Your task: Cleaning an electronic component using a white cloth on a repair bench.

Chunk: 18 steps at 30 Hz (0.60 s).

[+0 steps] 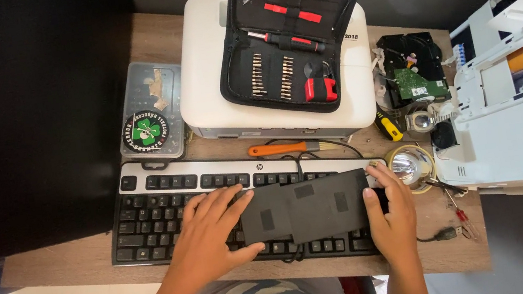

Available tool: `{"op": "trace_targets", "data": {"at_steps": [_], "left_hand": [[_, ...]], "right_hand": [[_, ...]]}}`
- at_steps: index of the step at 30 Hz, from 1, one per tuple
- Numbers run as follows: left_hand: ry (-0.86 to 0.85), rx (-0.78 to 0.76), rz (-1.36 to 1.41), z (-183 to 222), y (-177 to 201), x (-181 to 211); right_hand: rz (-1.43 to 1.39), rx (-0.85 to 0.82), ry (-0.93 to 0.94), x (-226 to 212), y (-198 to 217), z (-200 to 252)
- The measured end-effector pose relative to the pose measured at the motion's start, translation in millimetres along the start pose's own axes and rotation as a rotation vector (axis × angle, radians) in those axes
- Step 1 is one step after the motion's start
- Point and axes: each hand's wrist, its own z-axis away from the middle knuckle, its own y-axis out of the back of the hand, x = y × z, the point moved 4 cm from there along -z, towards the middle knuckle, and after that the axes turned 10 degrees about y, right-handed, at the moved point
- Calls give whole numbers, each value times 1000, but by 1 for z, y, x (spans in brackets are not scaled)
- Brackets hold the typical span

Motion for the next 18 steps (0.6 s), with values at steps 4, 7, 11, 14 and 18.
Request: {"op": "trace_targets", "data": {"at_steps": [4, 7, 11, 14, 18], "left_hand": [[-10, 18, -24, 0, -1, 0], [-25, 49, -15, 1, 1, 1], [-21, 37, -7, 0, 1, 1], [-12, 21, -3, 0, 1, 1], [-7, 15, -12, 0, 1, 1]], "right_hand": [[-11, 13, 14, -4, 1, 0], [-5, 4, -2, -1, 0, 0], [-2, 8, 13, 0, 0, 0], [2, 6, 13, 1, -1, 0], [-6, 3, 1, 0, 0, 1]]}}
